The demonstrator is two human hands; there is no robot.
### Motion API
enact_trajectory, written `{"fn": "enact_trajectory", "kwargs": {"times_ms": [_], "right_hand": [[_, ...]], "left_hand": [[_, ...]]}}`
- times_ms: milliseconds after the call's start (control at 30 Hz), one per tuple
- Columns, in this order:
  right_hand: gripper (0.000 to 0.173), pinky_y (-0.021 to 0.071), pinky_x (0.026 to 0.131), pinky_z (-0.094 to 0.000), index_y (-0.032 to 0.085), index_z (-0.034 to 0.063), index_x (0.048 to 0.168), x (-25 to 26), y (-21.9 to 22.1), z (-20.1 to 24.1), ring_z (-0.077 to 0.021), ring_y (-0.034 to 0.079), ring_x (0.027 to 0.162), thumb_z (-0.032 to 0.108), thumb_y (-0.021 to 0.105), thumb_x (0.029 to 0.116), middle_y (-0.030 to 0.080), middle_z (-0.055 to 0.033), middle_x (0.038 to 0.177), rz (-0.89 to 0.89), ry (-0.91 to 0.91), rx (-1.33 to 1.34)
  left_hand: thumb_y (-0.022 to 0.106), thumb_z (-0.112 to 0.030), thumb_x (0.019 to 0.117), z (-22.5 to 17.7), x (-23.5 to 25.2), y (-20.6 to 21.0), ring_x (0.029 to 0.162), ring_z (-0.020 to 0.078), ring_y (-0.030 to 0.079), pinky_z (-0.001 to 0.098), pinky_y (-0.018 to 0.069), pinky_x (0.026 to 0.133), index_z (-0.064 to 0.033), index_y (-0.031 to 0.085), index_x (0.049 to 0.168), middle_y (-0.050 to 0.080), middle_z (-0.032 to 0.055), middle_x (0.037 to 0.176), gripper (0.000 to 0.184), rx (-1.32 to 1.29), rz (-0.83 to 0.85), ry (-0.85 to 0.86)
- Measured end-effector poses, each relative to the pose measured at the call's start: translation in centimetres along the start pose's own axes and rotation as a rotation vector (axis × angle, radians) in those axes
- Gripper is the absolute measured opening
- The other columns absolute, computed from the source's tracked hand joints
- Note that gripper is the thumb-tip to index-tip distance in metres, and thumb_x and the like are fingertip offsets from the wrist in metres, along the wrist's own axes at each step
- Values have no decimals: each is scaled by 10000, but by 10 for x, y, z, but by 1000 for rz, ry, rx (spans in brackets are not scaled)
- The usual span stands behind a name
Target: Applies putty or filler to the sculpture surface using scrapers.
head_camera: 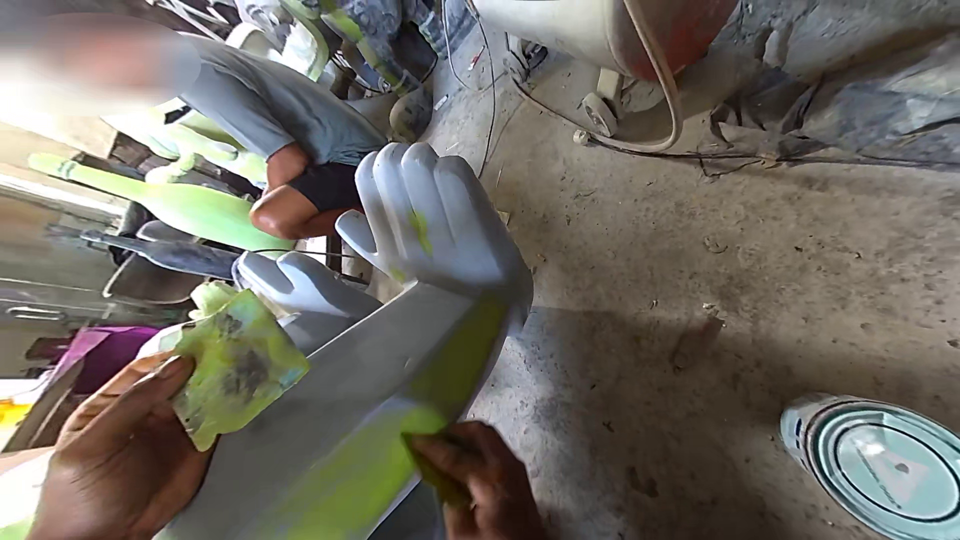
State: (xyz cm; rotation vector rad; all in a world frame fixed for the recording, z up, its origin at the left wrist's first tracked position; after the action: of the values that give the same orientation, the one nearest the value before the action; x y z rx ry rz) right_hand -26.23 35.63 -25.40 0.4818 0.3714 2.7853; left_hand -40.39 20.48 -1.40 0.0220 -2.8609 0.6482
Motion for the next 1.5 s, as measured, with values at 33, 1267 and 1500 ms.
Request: {"fn": "enact_trajectory", "kwargs": {"times_ms": [33, 1267, 1500], "right_hand": [[450, 597, 937, -353, 714, 234, 1313, 12, -9, -6, -148, 640, 1158, 87, 616, 899, 666, -39, 1274, -63, -26, 13], [693, 582, 745, -305, 614, 320, 1444, 39, 30, 43, -187, 626, 1087, 138, 671, 777, 626, -80, 1244, -51, 283, -413], [561, 582, 850, -329, 648, 322, 1408, 28, 15, 57, -191, 628, 1144, 121, 634, 884, 637, -72, 1294, 92, 209, -229]], "left_hand": [[376, -156, 1082, 1, 2, -1, 978, 63, 701, 267, 594, 883, -152, 627, 1140, 723, -45, 1061, 258, -3, 3, 2], [322, -154, 1081, 0, 2, -3, 1009, 64, 694, 269, 582, 911, -152, 608, 1163, 712, -41, 1086, 298, -8, 16, 14], [331, -169, 1097, -7, -2, 9, 1008, 39, 688, 259, 575, 916, -168, 600, 1156, 713, -72, 1071, 276, 22, -32, -12]]}}
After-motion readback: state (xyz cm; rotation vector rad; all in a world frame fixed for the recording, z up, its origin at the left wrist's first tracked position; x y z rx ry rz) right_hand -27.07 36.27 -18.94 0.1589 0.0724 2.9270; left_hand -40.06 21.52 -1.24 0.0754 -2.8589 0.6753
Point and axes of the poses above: each hand's wrist, its own x-axis towards the middle knuckle, its own y-axis out of the palm, z = x × y, the point moved 2 cm from there along x, towards the middle knuckle
